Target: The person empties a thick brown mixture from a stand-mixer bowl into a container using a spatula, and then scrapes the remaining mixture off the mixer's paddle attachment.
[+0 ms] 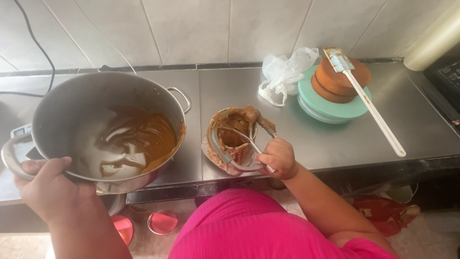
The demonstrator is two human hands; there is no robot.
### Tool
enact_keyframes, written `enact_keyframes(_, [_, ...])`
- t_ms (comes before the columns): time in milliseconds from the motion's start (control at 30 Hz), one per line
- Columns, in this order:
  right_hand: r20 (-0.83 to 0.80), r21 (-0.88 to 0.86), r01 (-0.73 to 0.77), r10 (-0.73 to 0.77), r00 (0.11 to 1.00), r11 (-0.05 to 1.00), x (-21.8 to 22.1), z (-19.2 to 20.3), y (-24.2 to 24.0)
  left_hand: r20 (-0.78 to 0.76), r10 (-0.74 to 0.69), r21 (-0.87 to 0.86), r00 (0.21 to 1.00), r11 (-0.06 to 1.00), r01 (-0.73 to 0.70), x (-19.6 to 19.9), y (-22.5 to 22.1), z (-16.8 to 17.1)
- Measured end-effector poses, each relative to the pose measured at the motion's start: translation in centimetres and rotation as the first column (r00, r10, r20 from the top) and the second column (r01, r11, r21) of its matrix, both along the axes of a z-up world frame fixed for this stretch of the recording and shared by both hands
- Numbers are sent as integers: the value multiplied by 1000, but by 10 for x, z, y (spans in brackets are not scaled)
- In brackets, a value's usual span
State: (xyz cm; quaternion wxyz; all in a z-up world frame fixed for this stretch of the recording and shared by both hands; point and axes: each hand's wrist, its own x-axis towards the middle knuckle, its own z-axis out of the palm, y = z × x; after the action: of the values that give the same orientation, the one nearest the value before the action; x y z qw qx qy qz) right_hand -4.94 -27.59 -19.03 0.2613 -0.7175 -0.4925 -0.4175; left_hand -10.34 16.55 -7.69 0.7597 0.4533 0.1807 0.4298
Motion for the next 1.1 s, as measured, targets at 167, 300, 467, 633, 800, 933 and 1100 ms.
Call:
enact_keyframes(167, [-29, -26, 48, -49, 998, 999, -5, -11, -4, 12, -20, -40, 1000, 999, 21, 4, 10, -14])
enact_keyframes(300, [-28, -52, 101, -102, 994, 994, -9, -21, -12, -81, 121, -253, 989, 958, -138, 13, 4, -11])
enact_keyframes(467, [-72, -70, 167, -172, 982, 983, -21, -50, -22, -43, 197, -297, 979, 933, -201, 22, 25, -38])
enact_keyframes(633, [-72, -91, 269, -276, 959, 959, -32, -63, -38, 8, 296, -390, 955, 881, -269, 25, 30, -46])
enact_keyframes(800, [-57, -156, 300, -312, 948, 941, -44, -31, -52, -35, 244, -216, 969, 945, -246, 18, 34, -60])
enact_keyframes(933, [-73, -317, 335, -375, 924, 887, -46, -19, -85, -68, 261, -218, 963, 938, -270, 15, 43, -73])
enact_keyframes(1100, [-151, -264, 163, -207, 966, 951, -37, 12, -107, -49, 217, -123, 975, 967, -221, 8, 41, -77])
